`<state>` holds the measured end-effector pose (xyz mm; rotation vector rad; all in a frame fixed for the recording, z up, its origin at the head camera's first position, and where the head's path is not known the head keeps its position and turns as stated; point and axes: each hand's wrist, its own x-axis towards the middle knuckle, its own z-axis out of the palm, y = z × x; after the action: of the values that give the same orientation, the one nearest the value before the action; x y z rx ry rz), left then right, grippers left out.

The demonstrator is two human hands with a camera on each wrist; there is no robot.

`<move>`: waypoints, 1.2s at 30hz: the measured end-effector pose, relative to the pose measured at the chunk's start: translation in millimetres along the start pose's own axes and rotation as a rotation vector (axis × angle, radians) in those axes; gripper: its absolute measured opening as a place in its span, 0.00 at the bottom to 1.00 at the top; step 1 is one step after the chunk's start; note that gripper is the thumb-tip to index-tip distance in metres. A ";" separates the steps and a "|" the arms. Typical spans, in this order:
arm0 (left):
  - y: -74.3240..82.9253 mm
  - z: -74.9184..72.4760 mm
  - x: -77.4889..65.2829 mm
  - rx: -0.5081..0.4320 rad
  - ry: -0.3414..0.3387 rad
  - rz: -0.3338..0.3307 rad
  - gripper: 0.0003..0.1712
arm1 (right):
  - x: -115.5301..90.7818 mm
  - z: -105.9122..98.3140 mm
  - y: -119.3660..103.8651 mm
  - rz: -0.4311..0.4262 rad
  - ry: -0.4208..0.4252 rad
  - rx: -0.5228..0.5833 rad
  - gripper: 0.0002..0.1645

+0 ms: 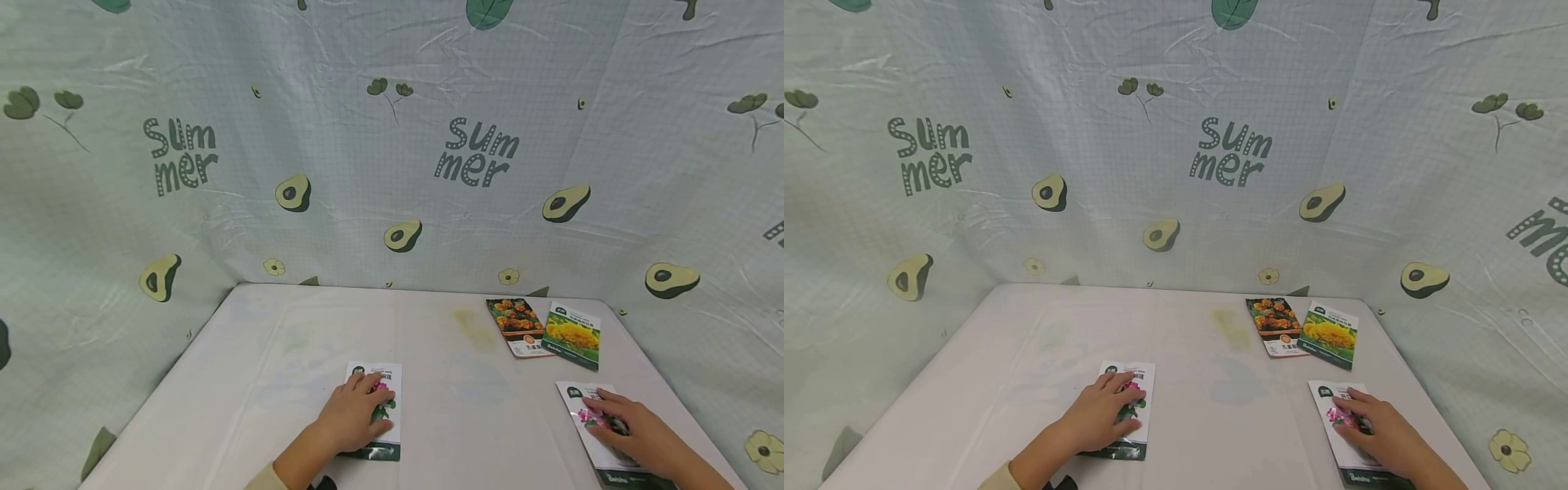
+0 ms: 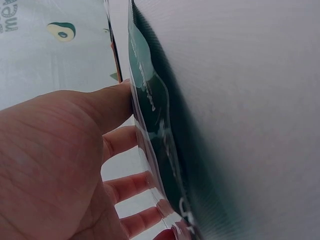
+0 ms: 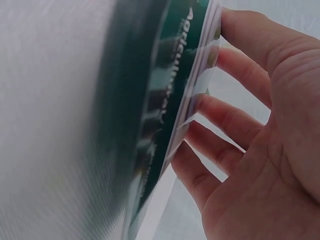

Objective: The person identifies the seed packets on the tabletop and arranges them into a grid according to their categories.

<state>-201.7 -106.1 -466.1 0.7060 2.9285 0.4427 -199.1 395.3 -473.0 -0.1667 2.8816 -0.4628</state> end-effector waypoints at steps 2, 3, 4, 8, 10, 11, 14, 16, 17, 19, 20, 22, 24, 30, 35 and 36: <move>0.7 -1.0 -0.5 -0.001 0.001 0.003 0.28 | 0.3 0.7 0.1 0.000 0.003 -0.001 0.39; 1.0 -1.5 -0.6 -0.003 0.001 0.003 0.28 | 0.5 1.2 0.1 -0.001 0.005 -0.003 0.39; 1.2 -1.8 -0.7 -0.005 0.001 0.004 0.28 | 0.6 1.7 0.1 0.000 0.005 -0.005 0.39; 0.8 -1.5 -0.9 -0.008 -0.001 0.006 0.28 | 0.7 2.5 -1.3 0.012 0.000 -0.010 0.40; 0.1 -0.6 -1.0 -0.017 0.002 0.009 0.28 | 0.9 2.5 -2.9 0.023 -0.007 -0.014 0.40; -0.5 0.3 -1.0 -0.016 0.003 0.011 0.28 | 1.0 2.2 -3.8 0.027 -0.009 -0.015 0.40; -2.5 2.5 -0.5 -0.017 0.008 0.018 0.28 | 1.2 2.1 -6.2 0.046 -0.020 -0.017 0.42; -3.0 3.2 -0.6 -0.011 0.009 0.021 0.28 | 1.4 2.2 -7.5 0.054 -0.026 -0.014 0.42; -3.3 3.5 -0.6 -0.009 0.010 0.021 0.28 | 1.4 2.2 -8.1 0.056 -0.027 -0.014 0.42; -3.3 3.7 -0.7 -0.012 0.010 0.018 0.28 | 1.6 2.7 -8.6 0.052 -0.026 -0.014 0.42; -3.6 3.9 -0.6 -0.012 0.008 0.016 0.28 | 1.6 3.2 -8.5 0.051 -0.023 -0.014 0.41; -3.0 2.9 -0.9 -0.013 0.005 0.012 0.28 | 2.0 4.1 -8.0 0.047 -0.014 -0.014 0.41; -2.9 2.6 -0.4 -0.011 0.004 0.011 0.28 | 2.9 5.0 -7.0 0.040 -0.006 -0.017 0.41; -3.0 3.6 0.4 -0.007 0.009 0.011 0.28 | 2.8 5.9 -9.1 0.039 -0.003 -0.022 0.41; -3.2 3.5 0.6 -0.008 0.009 0.011 0.28 | 1.9 4.9 -14.6 0.035 0.000 -0.024 0.41; -3.4 3.6 0.6 -0.007 0.009 0.011 0.28 | 2.2 4.9 -15.2 0.034 0.000 -0.026 0.40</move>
<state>-203.2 -107.8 -470.6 0.7214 2.9311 0.4585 -198.9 379.1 -473.0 -0.1211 2.8870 -0.4188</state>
